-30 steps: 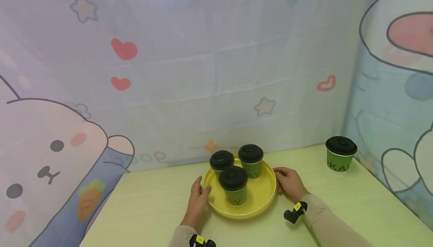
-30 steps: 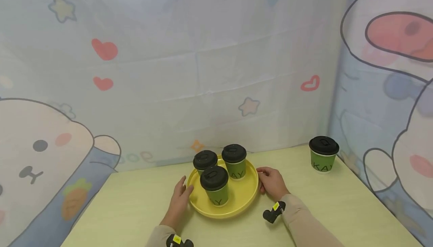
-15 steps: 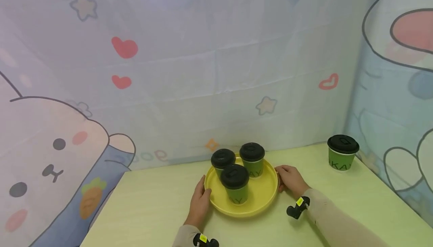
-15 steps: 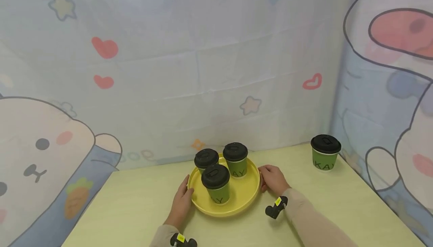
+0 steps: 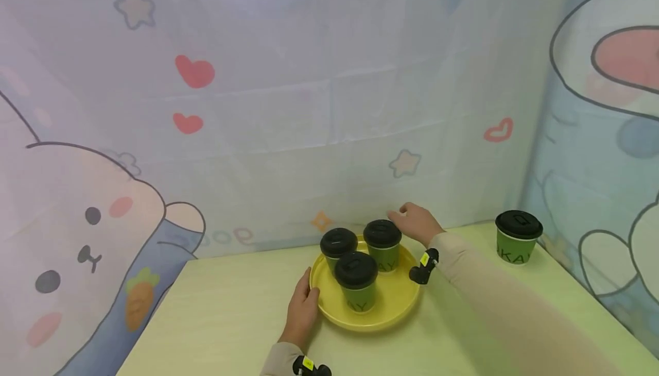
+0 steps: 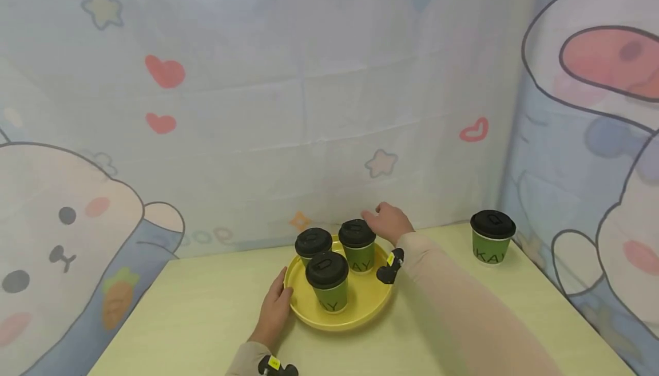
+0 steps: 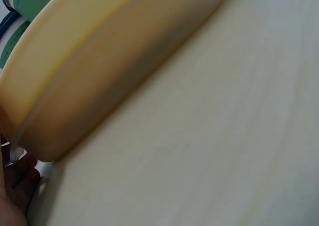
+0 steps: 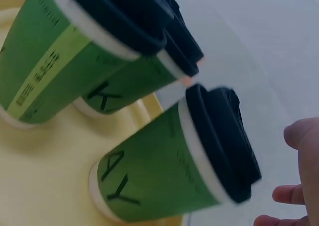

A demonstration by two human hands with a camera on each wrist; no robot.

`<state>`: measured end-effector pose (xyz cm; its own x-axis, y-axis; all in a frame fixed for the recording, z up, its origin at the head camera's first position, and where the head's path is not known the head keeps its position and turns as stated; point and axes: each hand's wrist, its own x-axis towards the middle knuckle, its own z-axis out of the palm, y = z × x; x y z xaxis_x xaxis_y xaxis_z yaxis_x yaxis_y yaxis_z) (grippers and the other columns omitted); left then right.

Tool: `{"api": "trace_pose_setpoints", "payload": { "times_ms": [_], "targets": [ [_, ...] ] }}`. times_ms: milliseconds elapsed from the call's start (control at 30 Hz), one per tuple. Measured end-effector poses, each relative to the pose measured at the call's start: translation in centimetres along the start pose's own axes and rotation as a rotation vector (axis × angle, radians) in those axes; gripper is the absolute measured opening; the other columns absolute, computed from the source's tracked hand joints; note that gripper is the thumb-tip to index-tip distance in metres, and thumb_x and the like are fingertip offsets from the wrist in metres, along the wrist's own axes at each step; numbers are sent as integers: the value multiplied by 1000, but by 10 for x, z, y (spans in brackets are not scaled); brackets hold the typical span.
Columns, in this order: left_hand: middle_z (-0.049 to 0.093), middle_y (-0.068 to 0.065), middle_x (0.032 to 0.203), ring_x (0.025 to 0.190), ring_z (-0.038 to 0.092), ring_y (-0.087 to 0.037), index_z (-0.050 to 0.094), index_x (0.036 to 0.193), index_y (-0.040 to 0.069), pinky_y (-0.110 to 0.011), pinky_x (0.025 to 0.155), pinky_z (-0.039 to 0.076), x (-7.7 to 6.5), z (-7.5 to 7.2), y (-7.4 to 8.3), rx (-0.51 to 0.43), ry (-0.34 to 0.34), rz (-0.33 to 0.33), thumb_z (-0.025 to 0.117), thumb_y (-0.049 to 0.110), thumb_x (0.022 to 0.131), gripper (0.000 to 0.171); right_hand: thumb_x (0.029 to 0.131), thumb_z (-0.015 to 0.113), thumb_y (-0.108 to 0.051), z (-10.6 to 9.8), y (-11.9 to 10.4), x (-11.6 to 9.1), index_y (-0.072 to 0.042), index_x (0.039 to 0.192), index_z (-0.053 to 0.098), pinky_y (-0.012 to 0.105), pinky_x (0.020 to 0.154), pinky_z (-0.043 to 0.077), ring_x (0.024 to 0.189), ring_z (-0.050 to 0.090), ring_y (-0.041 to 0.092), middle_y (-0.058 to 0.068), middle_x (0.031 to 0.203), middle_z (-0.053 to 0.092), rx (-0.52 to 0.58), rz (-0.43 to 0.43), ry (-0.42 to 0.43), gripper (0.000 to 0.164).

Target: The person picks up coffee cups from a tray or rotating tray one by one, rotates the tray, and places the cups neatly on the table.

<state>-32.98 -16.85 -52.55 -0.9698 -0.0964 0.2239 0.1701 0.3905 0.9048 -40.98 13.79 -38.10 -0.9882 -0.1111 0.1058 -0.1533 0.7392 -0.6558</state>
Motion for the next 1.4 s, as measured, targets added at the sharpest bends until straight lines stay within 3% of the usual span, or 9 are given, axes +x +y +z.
{"api": "trace_pose_setpoints", "payload": {
  "times_ms": [133,300,500,633,767,933,1067,1200,1400],
  "targets": [
    [34,-11,162,150,27,-33,33,158,6,-52,121,23,1,-1,-2,-3,16,4,43,15,104,56,96,52,-56,9,-24,10,5,146,45,57,102,46,126,52,47,29,143,50,-86,-11,-51,79],
    [35,-12,161,150,27,-34,34,158,6,-53,121,22,1,0,-1,-14,22,19,45,15,104,55,85,64,-59,27,-34,19,5,142,49,55,98,49,123,53,44,26,137,55,-172,-38,-125,87],
    [34,-12,162,149,28,-34,34,158,6,-54,120,23,-1,-1,1,-11,17,15,44,15,104,55,86,67,-56,32,-41,14,7,137,53,52,96,51,118,58,41,24,133,59,-188,-31,-185,82],
    [34,-10,162,150,28,-32,32,159,7,-52,120,24,-1,-3,3,-3,15,11,44,16,104,56,84,65,-64,34,-36,20,2,146,48,57,101,47,129,48,46,27,144,49,-209,-12,-206,92],
    [34,-10,162,150,28,-32,33,158,7,-52,120,25,-1,-3,5,-5,13,9,44,16,105,56,82,61,-72,31,-34,22,-10,154,43,65,100,42,132,40,52,33,152,31,-257,19,-230,96],
    [35,-11,161,149,28,-33,33,158,6,-53,120,24,-2,-4,4,-3,11,3,44,16,104,56,82,66,-65,18,-44,16,-20,157,40,69,102,37,138,29,56,35,156,20,-308,23,-307,92],
    [35,-11,161,149,29,-33,34,158,7,-53,120,24,-3,-4,2,-7,18,2,44,15,104,55,81,71,-58,12,-51,12,-14,154,43,65,100,40,136,33,52,31,152,28,-335,11,-352,90],
    [36,-12,161,149,29,-34,35,157,6,-53,120,24,-2,-3,0,-18,15,13,45,15,104,55,78,72,-54,10,-52,10,-7,142,53,56,88,46,118,44,45,26,135,40,-370,-8,-348,81],
    [36,-9,161,149,29,-32,35,158,8,-52,120,24,0,-3,-1,-25,11,8,46,17,104,56,78,70,-48,0,-54,10,-7,129,59,50,78,44,105,43,40,21,121,44,-394,-61,-333,66]
  ]
}}
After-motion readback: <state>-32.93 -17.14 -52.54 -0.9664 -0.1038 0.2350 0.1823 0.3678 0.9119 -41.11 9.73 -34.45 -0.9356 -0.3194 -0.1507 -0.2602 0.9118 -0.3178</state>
